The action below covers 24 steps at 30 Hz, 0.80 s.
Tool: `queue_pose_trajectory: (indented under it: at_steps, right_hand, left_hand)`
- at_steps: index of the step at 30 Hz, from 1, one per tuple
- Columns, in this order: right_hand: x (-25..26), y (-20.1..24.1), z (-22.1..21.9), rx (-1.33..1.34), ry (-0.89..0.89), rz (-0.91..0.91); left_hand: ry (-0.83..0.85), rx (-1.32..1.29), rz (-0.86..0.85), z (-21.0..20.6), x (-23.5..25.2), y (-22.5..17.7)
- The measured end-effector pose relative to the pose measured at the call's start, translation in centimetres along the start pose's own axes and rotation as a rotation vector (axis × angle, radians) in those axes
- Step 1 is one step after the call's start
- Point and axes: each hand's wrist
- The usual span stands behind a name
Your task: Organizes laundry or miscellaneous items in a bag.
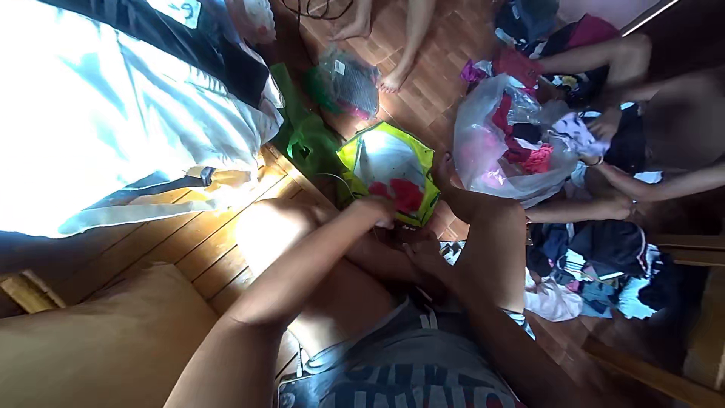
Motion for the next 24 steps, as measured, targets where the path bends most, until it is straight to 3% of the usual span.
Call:
queue_pose_trajectory:
  at_steps: [3, 7, 11, 15, 19, 24]
  right_hand:
    - [1.4, -0.8, 0.4, -0.015, 0.000, 0.090]
    - [4.2, -2.7, 1.2, -0.023, 0.062, 0.118]
    - [6.2, -2.6, 3.8, -0.039, 0.174, -0.093]
    - [9.1, -3.0, 5.9, 0.021, 0.064, -0.210]
    - [13.2, -5.5, 4.7, 0.046, -0.104, -0.149]
    - [16.3, -4.7, 2.9, 0.126, 0.035, -0.042]
  left_hand:
    - [-0.077, -0.075, -0.001, 3.3, 2.0, 3.1]
    - [-0.202, -0.265, 0.136, 3.2, 5.6, 7.1]
    - [-0.081, -0.368, 0.107, 3.7, 6.3, 8.4]
    - [-0.179, -0.524, 0.021, 5.0, 8.8, 9.2]
    - [-0.151, -0.547, 0.073, 5.6, 10.1, 9.8]
    - [-0.072, -0.517, 0.134, 4.6, 10.9, 10.4]
Point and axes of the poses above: each hand's wrist, its own x-axis towards the middle knuckle, its own z-axis out of the back of the hand, y = z × x, and after that the axes turned 11 degrees about z, right-handed
